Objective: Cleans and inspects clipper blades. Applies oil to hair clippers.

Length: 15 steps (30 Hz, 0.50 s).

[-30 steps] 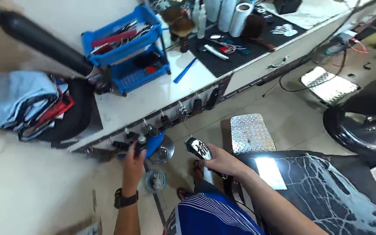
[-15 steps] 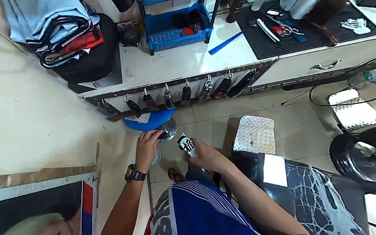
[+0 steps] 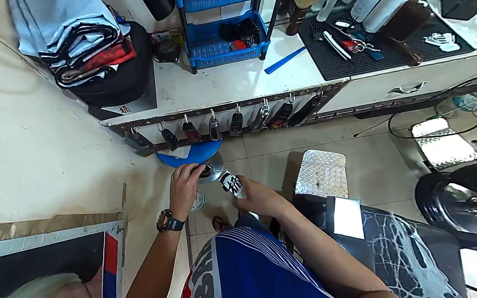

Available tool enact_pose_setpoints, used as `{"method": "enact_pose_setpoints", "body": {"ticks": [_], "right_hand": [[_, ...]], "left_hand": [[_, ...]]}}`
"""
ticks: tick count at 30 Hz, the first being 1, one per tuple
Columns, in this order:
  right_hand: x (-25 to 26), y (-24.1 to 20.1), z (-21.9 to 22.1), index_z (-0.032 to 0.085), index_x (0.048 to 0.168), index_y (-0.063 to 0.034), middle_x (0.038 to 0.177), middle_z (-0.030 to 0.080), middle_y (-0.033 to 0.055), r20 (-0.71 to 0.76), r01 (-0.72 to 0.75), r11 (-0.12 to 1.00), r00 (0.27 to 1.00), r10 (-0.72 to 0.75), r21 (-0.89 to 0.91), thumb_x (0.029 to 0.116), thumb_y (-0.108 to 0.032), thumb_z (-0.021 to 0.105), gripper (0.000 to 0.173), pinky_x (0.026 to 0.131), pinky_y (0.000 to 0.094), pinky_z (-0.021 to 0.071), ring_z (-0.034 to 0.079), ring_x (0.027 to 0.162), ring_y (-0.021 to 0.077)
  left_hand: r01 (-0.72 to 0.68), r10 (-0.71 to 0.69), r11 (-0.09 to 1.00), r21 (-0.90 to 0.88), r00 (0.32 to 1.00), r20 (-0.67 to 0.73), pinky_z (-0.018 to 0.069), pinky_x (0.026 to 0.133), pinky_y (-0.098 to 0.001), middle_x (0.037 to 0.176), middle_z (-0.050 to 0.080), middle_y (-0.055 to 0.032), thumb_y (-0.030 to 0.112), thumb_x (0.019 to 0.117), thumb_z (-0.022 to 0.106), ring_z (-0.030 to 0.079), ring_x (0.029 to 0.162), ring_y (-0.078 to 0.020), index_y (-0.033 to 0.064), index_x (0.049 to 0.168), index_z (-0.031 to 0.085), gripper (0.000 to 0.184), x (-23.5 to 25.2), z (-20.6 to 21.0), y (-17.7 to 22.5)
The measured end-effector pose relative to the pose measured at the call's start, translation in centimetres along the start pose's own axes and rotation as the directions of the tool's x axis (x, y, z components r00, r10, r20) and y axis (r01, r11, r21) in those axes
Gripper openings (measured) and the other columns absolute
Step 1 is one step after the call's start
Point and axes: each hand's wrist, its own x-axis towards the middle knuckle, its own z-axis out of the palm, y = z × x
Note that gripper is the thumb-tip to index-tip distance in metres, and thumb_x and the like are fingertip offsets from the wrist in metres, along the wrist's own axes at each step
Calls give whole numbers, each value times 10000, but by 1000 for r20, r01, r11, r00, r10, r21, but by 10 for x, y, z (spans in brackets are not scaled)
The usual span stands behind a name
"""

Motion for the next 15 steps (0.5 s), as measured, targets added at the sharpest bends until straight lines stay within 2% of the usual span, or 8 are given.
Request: {"method": "enact_pose_setpoints", "body": {"ticks": [15], "right_hand": [[2, -2, -3, 348, 1549, -64, 1343, 593, 193, 0, 1, 1000, 1000, -1, -15, 909, -305, 687, 764, 1012, 539, 496, 612, 1211, 338]], "left_hand": [[-41, 42, 998, 45, 999, -1, 451, 1071, -496, 1331, 654, -35, 65, 1016, 568, 542, 1321, -282, 241, 1296, 713, 361, 7, -3, 1]]}}
